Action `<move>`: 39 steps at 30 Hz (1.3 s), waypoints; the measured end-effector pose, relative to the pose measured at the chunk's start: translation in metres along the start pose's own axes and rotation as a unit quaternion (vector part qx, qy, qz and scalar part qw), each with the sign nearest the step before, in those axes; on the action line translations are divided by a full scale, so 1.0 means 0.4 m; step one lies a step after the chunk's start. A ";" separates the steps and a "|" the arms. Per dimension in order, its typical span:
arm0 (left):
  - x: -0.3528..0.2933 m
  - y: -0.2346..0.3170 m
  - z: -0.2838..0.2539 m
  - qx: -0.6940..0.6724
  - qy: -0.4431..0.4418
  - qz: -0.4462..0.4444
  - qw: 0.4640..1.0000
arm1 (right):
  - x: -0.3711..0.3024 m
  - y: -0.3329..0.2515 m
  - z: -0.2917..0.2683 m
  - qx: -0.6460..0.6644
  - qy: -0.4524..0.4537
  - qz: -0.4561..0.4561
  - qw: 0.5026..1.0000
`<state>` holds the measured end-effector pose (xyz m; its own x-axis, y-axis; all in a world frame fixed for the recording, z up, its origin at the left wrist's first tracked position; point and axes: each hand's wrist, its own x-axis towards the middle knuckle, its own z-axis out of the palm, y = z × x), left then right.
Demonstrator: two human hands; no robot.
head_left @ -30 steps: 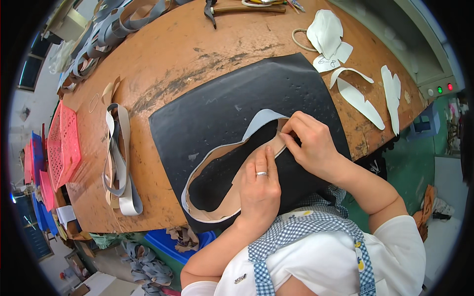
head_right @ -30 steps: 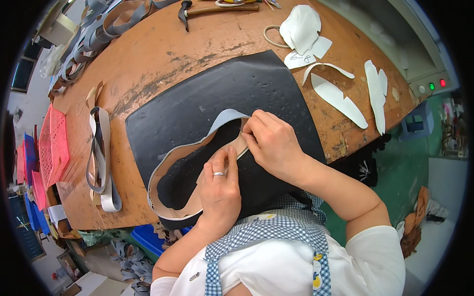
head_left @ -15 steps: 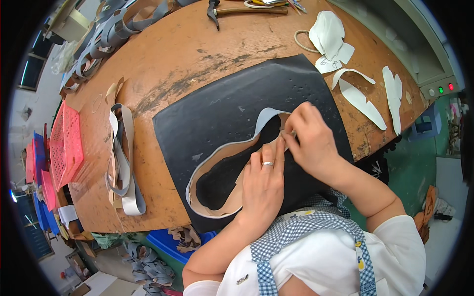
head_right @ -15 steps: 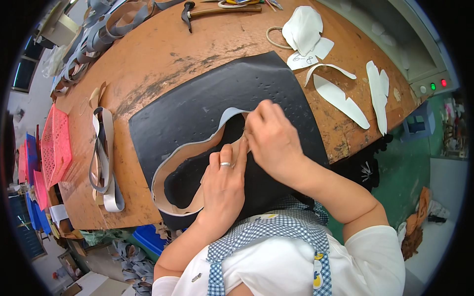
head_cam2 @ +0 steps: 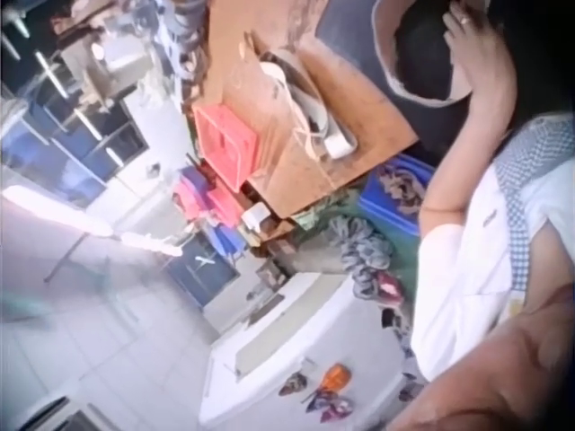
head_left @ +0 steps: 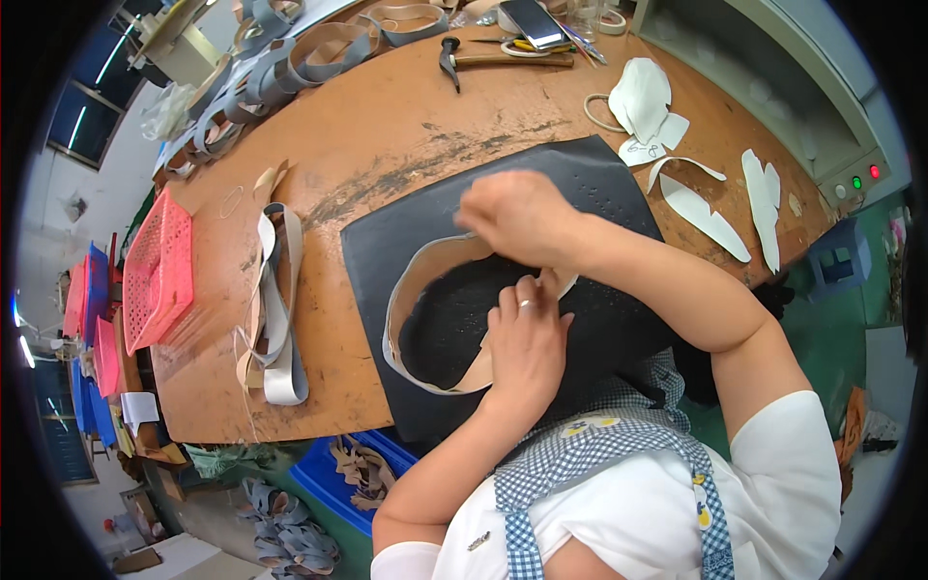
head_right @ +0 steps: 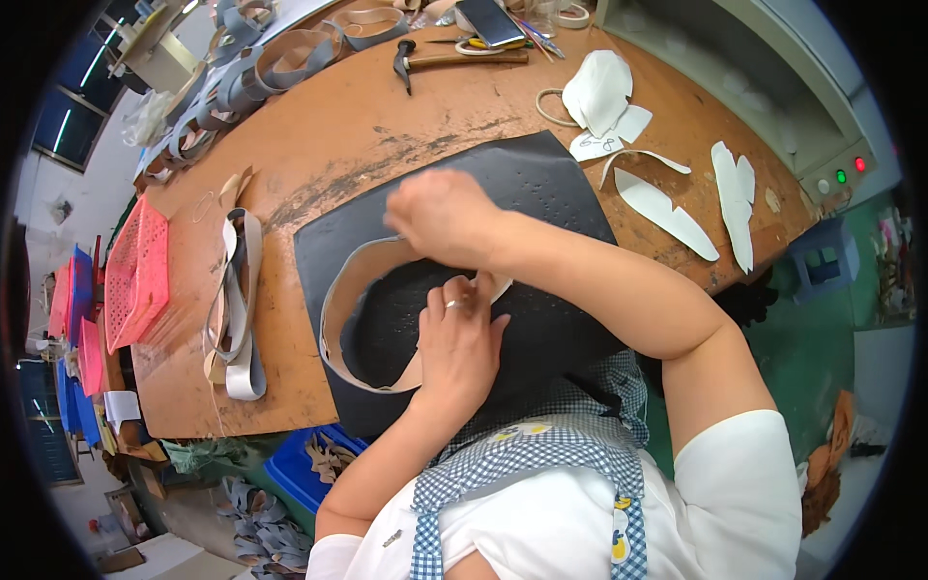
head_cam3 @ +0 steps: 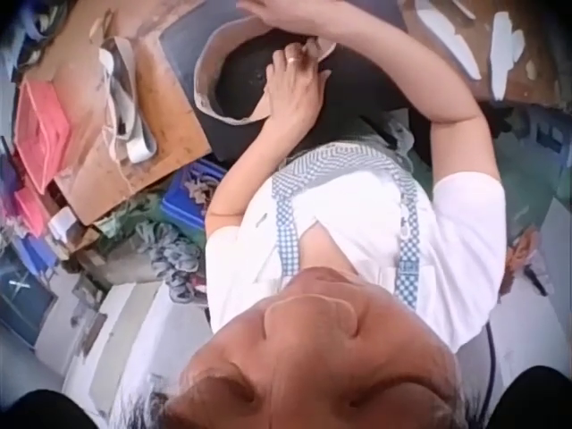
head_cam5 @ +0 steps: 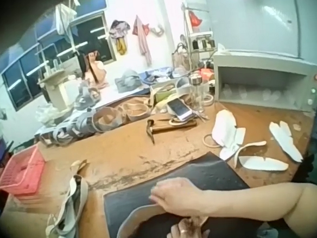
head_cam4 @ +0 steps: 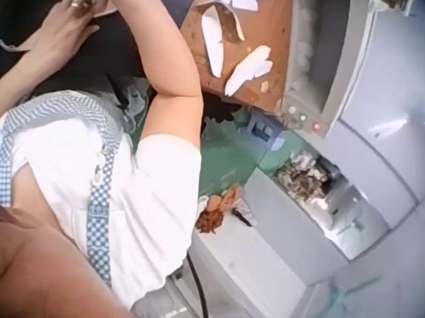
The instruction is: Manually assembling and aligning leather shoe components on a workbench.
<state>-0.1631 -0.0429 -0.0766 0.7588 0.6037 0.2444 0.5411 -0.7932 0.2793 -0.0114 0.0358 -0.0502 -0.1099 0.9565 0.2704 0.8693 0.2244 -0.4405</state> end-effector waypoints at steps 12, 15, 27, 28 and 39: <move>-0.054 -0.073 -0.046 0.136 0.002 0.124 0.983 | -0.028 -0.010 0.042 0.032 -0.008 -0.044 0.998; -0.068 -0.096 -0.084 0.226 -0.038 0.084 0.970 | -0.009 0.007 0.003 0.182 0.243 -0.005 0.953; -0.085 -0.124 -0.061 0.100 -0.008 0.196 0.975 | -0.263 -0.032 -0.029 -0.200 0.286 0.116 0.930; -0.084 -0.126 -0.058 0.118 -0.010 0.213 0.970 | -0.276 -0.019 -0.025 -0.184 0.284 0.025 0.941; -0.099 -0.121 -0.053 0.088 0.012 0.227 0.970 | -0.333 -0.007 -0.030 -0.050 0.002 -0.224 0.973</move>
<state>-0.2271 -0.0268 -0.0801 0.9260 0.1898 0.3264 0.2088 -0.9777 -0.0238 0.0063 -0.0944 -0.0747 -0.4868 0.7659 0.4201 0.7768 0.5995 -0.1928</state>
